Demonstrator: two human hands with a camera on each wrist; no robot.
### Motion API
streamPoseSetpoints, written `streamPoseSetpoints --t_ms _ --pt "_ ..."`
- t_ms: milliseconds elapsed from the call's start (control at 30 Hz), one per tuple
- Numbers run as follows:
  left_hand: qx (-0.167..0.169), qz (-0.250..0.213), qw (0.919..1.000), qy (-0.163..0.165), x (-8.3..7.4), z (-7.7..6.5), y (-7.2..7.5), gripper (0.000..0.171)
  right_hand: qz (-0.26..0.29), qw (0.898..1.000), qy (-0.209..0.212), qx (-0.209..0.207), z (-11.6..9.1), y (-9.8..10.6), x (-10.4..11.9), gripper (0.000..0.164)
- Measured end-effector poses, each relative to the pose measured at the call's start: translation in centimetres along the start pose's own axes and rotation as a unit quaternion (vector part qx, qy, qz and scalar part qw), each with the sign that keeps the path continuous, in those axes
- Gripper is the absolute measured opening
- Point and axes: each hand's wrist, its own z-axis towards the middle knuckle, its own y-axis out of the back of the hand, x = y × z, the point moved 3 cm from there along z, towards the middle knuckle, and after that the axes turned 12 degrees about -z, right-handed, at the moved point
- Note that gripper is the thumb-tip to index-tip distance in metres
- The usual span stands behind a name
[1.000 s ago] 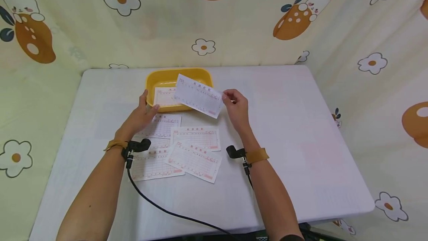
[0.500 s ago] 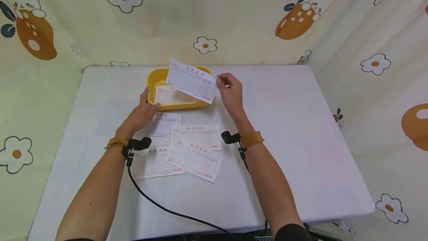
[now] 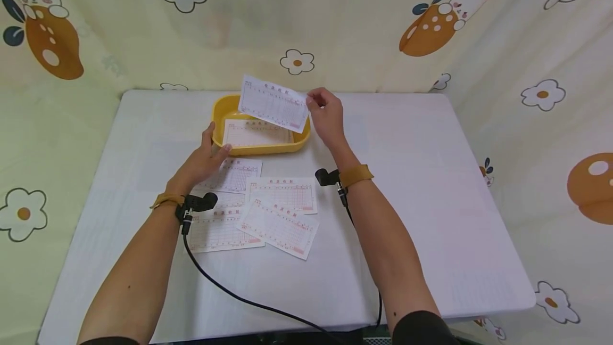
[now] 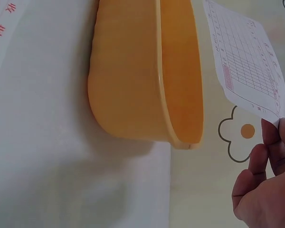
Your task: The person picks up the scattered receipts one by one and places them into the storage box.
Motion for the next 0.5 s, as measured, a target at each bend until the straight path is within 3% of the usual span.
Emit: streamPoseSetpoints --t_ms 267,500 --pt "-0.001 -0.011 0.9999 -0.005 -0.1 -0.2 0.1 0.084 -0.036 0.999 -0.016 0.028 1.5 -1.1 0.3 0.019" --pt "0.001 -0.007 1.0000 -0.002 -0.2 -0.2 -0.1 0.084 -0.074 0.994 -0.031 0.076 2.0 -2.6 0.5 0.018"
